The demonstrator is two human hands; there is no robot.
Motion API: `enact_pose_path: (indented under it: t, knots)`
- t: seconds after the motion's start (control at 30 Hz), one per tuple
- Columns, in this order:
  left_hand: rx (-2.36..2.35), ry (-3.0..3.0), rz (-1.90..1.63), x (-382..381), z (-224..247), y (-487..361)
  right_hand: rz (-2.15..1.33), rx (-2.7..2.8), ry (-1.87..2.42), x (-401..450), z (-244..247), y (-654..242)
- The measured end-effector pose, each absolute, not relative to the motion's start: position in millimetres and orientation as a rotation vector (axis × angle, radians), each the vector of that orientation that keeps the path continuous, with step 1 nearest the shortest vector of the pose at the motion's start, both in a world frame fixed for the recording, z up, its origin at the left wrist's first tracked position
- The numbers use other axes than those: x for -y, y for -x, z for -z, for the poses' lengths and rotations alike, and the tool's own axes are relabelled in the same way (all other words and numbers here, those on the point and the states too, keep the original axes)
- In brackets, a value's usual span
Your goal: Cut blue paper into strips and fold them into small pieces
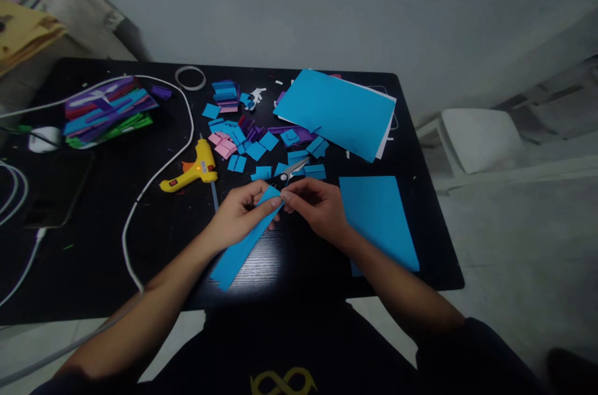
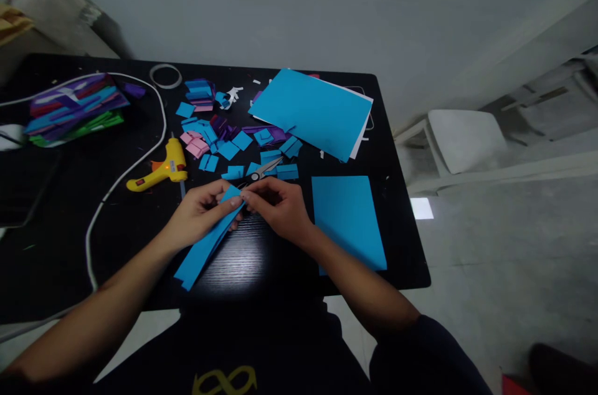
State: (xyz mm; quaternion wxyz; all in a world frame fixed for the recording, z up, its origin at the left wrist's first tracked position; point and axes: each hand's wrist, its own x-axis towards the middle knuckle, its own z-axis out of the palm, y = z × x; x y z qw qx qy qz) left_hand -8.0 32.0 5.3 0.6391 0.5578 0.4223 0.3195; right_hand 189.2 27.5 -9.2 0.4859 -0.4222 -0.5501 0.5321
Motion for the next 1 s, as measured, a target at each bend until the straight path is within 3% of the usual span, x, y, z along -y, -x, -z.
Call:
enact_pose_path:
  t: [1.0]
  knots:
    - [-0.938, -1.231, -0.777, -34.7, -13.9, 9.3, -1.131, 1.547, 0.971, -31.4, 3.8, -198.6]
